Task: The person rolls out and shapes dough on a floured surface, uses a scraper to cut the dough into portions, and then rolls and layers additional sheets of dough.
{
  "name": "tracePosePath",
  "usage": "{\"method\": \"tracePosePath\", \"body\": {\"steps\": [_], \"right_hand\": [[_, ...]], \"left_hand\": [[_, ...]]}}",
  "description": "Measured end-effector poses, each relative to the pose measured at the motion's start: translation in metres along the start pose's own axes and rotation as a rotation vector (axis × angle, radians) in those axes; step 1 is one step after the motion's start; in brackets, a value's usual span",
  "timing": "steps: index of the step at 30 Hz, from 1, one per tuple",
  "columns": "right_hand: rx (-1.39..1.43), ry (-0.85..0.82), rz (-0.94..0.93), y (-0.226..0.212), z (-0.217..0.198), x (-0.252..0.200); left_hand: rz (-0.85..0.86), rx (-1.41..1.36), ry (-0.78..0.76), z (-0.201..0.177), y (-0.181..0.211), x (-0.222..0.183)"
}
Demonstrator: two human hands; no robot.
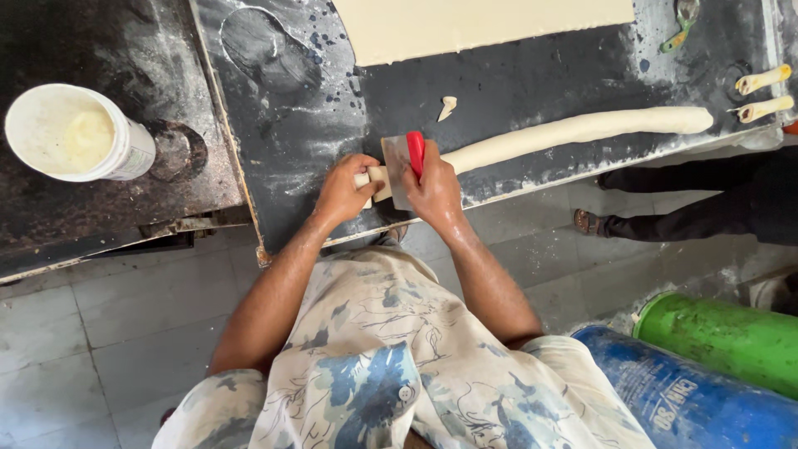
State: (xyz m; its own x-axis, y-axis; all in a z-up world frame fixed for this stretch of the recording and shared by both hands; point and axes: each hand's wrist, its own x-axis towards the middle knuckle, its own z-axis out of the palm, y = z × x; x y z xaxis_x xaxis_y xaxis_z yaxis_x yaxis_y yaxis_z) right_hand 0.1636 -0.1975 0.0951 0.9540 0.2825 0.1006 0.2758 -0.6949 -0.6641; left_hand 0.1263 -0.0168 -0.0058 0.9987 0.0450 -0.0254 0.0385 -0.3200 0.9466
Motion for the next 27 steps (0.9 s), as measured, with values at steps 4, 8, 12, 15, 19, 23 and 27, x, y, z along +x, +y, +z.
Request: {"method": "tracePosePath", "body": {"steps": [4,8,12,15,19,23,27], "right_hand": [[-0.057,-0.021,0.012,0.002,0.003,0.003],[-0.116,-0.072,0.107,0.006,0.023,0.001],[-0.246,-0.121,0.087,0.011,0.051,0.016],[-0.207,-0.126,0.030,0.014,0.056,0.035],[-0.043,-0.042,-0.056,0.016,0.018,0.046],[-0.011,0.039,0.031,0.014,-0.013,0.017],[-0.038,0.034,0.009,0.010,-0.025,0.016]], "left_hand": [[-0.021,-0.015,-0.012,-0.004,0.006,-0.001],[-0.067,0.046,-0.026,-0.006,0.011,0.002],[-0.035,0.118,-0.006,-0.004,0.007,0.005],[-0.030,0.083,-0.001,-0.005,0.001,0.006],[-0.103,0.026,-0.067,-0.011,0.002,0.018],[0.106,0.139,-0.023,-0.007,0.009,0.012],[0.202,0.059,-0.040,0.011,0.023,0.026]]}}
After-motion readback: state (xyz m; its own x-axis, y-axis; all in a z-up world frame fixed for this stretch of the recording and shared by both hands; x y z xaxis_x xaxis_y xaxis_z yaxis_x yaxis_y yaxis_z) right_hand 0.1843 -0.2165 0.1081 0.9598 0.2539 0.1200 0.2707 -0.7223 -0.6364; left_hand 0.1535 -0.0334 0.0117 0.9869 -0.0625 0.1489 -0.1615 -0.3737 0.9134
